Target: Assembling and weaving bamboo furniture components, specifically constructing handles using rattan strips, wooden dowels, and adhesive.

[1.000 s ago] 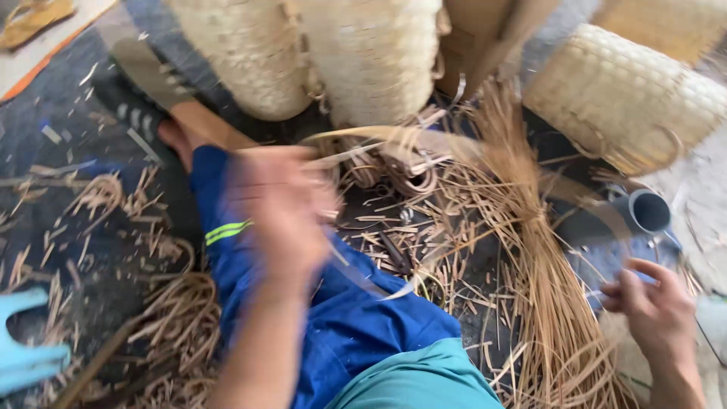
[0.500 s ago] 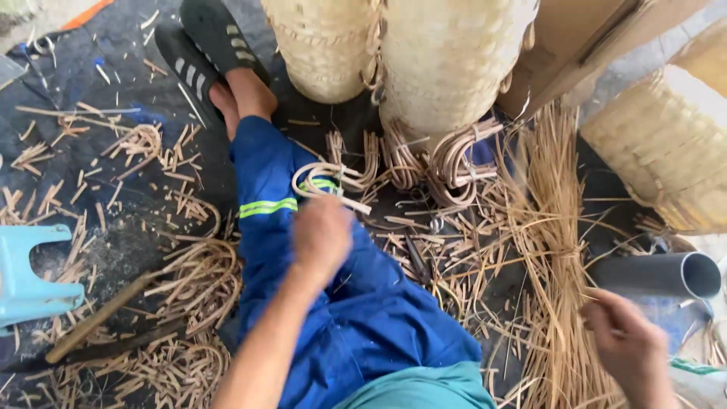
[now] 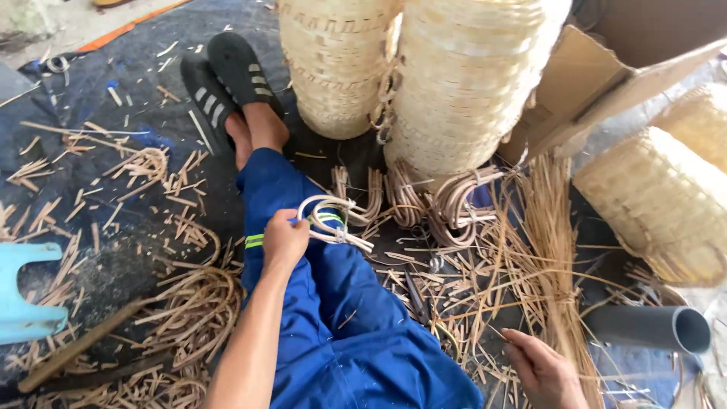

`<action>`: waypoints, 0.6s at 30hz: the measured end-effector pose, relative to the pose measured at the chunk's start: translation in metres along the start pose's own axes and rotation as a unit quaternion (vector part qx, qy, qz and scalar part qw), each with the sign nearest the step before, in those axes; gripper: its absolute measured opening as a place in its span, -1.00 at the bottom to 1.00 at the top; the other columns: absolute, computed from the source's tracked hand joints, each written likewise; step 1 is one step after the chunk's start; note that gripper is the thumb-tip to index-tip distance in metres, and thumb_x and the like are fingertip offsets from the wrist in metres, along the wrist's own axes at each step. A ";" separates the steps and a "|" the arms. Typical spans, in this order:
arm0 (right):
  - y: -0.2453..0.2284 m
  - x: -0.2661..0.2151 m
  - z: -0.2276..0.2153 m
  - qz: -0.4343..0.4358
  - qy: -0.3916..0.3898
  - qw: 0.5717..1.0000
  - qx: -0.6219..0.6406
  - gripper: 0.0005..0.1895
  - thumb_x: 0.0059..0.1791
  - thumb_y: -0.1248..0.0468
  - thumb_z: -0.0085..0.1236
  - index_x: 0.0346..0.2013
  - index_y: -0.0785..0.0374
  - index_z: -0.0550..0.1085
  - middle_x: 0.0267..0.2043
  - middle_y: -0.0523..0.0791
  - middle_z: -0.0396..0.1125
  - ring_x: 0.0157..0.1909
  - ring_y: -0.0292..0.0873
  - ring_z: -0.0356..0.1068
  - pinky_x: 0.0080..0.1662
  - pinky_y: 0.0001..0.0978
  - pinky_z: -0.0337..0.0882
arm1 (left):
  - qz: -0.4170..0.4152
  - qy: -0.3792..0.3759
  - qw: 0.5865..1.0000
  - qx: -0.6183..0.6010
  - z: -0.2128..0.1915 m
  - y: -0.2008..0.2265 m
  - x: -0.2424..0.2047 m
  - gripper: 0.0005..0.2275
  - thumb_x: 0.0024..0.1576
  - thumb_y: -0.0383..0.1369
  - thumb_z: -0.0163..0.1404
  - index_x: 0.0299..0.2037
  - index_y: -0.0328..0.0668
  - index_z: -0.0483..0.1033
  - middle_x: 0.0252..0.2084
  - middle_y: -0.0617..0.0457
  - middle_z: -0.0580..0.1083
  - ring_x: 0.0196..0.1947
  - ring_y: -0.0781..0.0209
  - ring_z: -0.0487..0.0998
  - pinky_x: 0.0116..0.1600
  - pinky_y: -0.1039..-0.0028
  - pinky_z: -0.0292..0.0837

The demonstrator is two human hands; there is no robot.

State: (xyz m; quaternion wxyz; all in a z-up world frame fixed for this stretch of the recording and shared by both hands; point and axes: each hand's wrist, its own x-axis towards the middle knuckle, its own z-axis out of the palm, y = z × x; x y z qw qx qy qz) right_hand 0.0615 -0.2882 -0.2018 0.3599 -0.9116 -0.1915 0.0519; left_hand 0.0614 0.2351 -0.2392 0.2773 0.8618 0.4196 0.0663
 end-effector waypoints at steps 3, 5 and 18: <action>-0.020 0.017 0.017 0.001 -0.025 0.999 0.020 -0.74 -0.12 0.30 0.27 -0.13 0.21 0.59 -0.30 -0.09 0.56 -0.31 -0.23 0.59 -0.24 -0.38 0.55 | -0.029 0.035 0.982 -0.185 -0.049 -0.006 -0.036 -0.76 0.11 -0.35 0.11 -0.07 -0.28 0.51 -0.33 -0.12 0.57 -0.33 0.03 0.62 -0.23 0.27 0.53; -0.044 0.032 0.026 -0.007 -0.051 0.998 0.026 -0.77 -0.10 0.31 0.26 -0.15 0.24 0.58 -0.31 -0.08 0.54 -0.31 -0.21 0.58 -0.25 -0.38 0.54 | -0.096 0.031 0.956 -0.274 -0.084 -0.019 -0.060 -0.78 0.14 -0.42 0.10 -0.05 -0.30 0.47 -0.41 -0.04 0.54 -0.45 0.14 0.60 -0.38 0.38 0.51; -0.208 0.090 0.050 -0.283 -0.101 0.939 0.168 -0.78 -0.06 0.41 0.22 -0.11 0.27 0.56 0.02 0.00 0.47 -0.09 -0.06 0.55 -0.10 -0.34 0.53 | 0.005 -0.019 0.948 -0.317 -0.137 -0.023 -0.241 -0.89 0.08 -0.47 0.16 -0.22 -0.30 0.60 -0.38 0.12 0.56 -0.41 0.44 0.51 -0.29 0.60 0.44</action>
